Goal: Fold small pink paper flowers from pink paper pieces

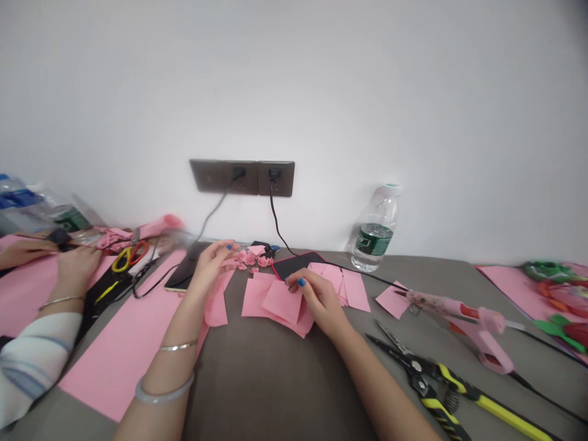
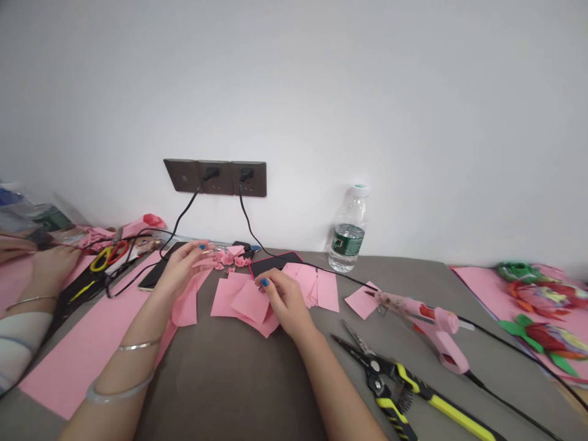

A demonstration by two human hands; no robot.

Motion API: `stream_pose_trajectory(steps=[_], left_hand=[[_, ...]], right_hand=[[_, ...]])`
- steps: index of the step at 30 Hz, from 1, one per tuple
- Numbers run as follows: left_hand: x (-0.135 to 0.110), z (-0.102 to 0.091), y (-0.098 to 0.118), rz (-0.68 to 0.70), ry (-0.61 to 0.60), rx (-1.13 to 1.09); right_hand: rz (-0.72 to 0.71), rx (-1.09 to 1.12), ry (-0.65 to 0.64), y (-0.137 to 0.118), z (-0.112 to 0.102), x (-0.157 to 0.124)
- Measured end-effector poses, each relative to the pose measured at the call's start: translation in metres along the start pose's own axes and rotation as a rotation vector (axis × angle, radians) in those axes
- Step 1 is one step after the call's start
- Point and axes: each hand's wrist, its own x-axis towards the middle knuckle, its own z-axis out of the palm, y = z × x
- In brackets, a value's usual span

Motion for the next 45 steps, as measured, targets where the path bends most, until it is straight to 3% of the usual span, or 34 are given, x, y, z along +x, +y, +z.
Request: stream_pose_trajectory(steps=[7, 11, 15, 18, 20, 26, 29, 34, 40, 45], left_hand=[[0.007, -0.004, -0.002, 0.202, 0.169, 0.115], [0.008, -0.006, -0.001, 0.264, 0.208, 0.169], [0.001, -0.003, 0.003, 0.254, 0.074, 0.279], [-0.012, 0.008, 0.006, 0.219, -0.139, 0.410], [-0.021, 0.017, 0.007, 0.234, -0.338, 0.676], [-0.036, 0.036, 0.006, 0.291, -0.502, 0.961], [-0.034, 0.036, 0.005, 0.313, -0.515, 1.012], [-0.037, 0.043, 0.005, 0.498, -0.368, 0.893], [-0.053, 0.064, -0.004, 0.528, -0.510, 0.868], [-0.058, 0.072, -0.003, 0.583, -0.450, 0.845]], right_hand=[[0.014, 0.164, 0.227, 0.011, -0.002, 0.001], [0.040, 0.253, 0.311, 0.014, -0.004, 0.002], [0.049, 0.268, 0.272, 0.011, -0.003, 0.002], [0.051, 0.243, 0.212, 0.009, -0.002, 0.002], [0.054, 0.214, 0.169, 0.009, -0.001, 0.001], [0.081, 0.222, 0.178, 0.011, 0.000, 0.001], [0.080, 0.298, 0.256, 0.012, -0.001, 0.003], [0.058, 0.371, 0.384, 0.009, -0.002, 0.005], [0.053, 0.467, 0.413, 0.009, -0.009, 0.007], [0.100, 0.408, 0.409, 0.017, -0.011, 0.009]])
